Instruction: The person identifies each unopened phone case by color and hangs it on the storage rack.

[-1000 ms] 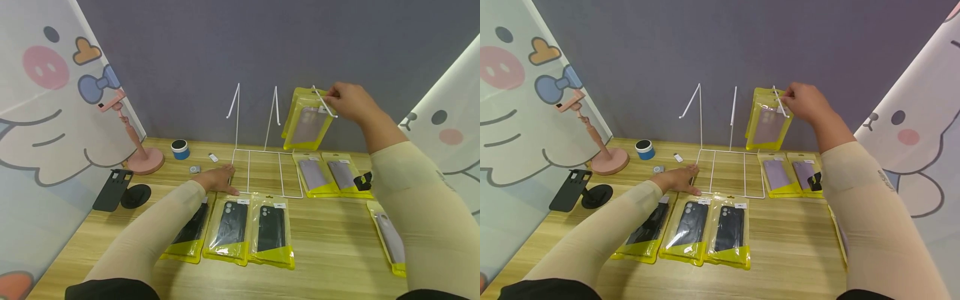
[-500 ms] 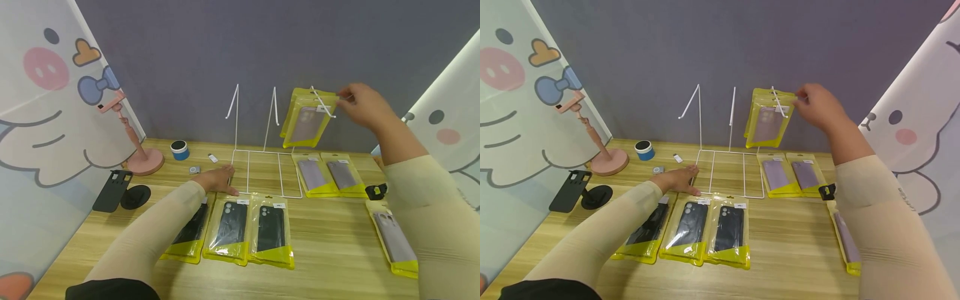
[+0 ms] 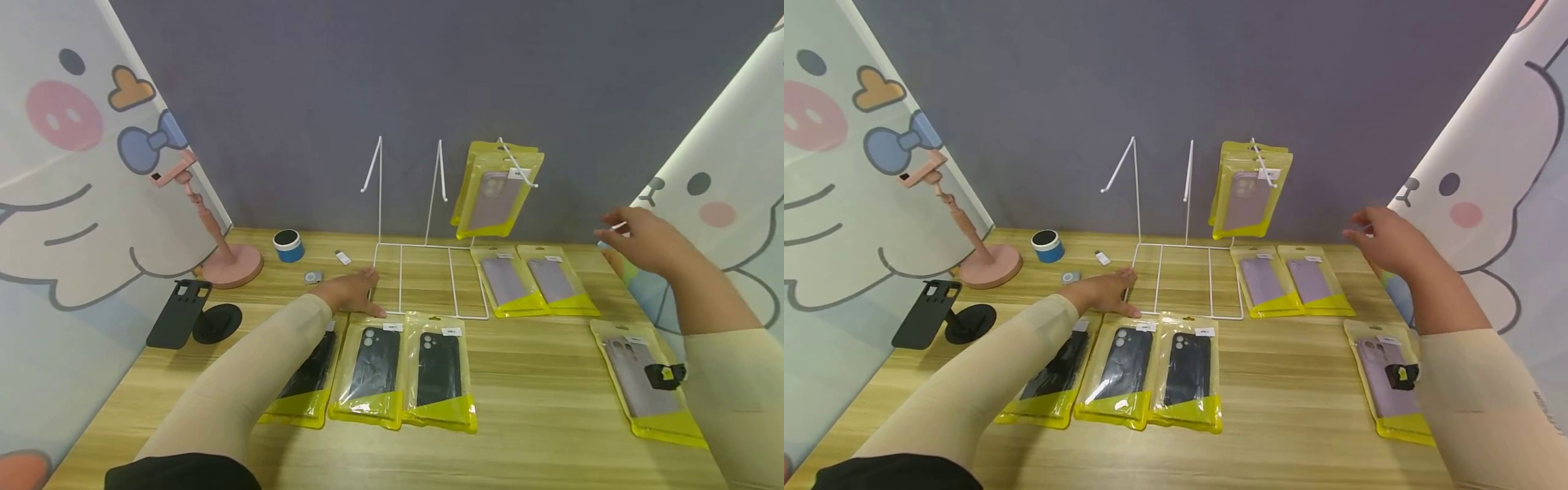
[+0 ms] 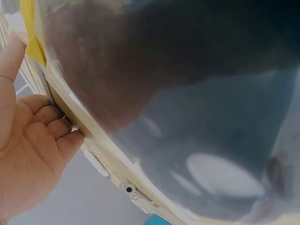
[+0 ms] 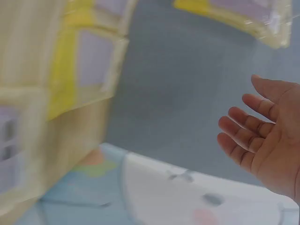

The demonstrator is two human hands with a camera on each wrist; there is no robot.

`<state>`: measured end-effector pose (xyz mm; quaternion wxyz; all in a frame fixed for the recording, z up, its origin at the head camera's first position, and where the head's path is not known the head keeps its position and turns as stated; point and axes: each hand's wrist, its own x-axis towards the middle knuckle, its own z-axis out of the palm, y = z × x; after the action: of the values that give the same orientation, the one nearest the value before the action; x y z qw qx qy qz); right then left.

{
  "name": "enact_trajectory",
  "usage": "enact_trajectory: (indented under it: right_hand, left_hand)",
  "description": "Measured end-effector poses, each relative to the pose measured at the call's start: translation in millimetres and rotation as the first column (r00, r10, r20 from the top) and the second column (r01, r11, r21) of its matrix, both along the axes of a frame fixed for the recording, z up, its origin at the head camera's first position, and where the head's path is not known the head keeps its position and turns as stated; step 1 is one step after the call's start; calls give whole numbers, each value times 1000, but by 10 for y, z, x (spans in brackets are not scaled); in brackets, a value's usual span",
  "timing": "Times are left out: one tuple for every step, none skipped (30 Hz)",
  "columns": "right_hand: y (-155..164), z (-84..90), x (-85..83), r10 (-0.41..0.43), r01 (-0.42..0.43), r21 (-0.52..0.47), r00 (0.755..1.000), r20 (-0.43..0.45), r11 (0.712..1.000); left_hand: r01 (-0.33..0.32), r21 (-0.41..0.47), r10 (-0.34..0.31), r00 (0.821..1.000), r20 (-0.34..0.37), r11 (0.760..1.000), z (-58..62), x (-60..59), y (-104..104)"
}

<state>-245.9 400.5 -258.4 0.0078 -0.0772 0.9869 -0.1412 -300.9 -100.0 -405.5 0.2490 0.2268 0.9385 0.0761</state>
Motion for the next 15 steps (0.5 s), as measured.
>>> enact_trajectory:
  right_hand:
    - [66, -77, 25, 0, 0, 1, 1000, 24, 1000]
    - [135, -157, 49, 3, -3, 5, 999, 42, 1000]
    - [204, -237, 75, 3, -4, 10, 998, 63, 1000]
    - [275, -320, 101, 5, -6, 15, 997, 78, 1000]
    - [345, -403, 125, 3, -6, 29, 996, 93, 1000]
    - [416, -484, 148, 1, -6, 46, 995, 104, 999]
    - [484, -568, 169, 0, -7, 61, 993, 114, 998]
    - [552, -650, 188, -3, -7, 78, 992, 126, 997]
    - [609, -724, 211, -16, 3, 92, 989, 145, 996]
    - [665, -801, 231, -19, 3, 103, 988, 155, 995]
    - [715, -876, 253, -20, 1, 113, 986, 166, 994]
    - [760, -947, 279, -19, -2, 113, 983, 180, 994]
    - [797, -1014, 306, -20, -2, 107, 980, 200, 994]
    - [830, -1074, 335, -19, -3, 100, 976, 216, 995]
    - [858, -1132, 364, -18, -4, 97, 973, 228, 995]
  left_hand:
    - [-2, 3, 2, 1000, -1, 1000, 0, 0, -4]
    - [-3, 7, 3, 1000, -2, 1000, 1, 1, -8]
    - [-6, 13, 6, 1000, -3, 1000, 1, 1, -11]
    - [-8, 17, 8, 1000, -4, 1000, 2, 2, -14]
    - [-8, 20, 8, 1000, -5, 1000, 3, 3, -14]
    - [-9, 21, 9, 1000, -5, 1000, 5, 4, -14]
    - [-9, 22, 9, 1000, -5, 1000, 7, 4, -14]
    - [-9, 21, 9, 1000, -6, 1000, 10, 7, -11]
    - [-9, 21, 9, 1000, -5, 1000, 13, 9, -8]
    - [-9, 19, 9, 1000, -5, 1000, 17, 10, -6]
    - [-8, 18, 9, 1000, -6, 1000, 20, 12, -3]
    - [-9, 17, 9, 1000, -6, 1000, 22, 10, -3]
    - [-8, 16, 8, 1000, -7, 1000, 24, 13, -3]
    - [-5, 13, 6, 1000, -9, 1000, 26, 14, -3]
    - [-4, 11, 4, 1000, -9, 1000, 28, 16, -2]
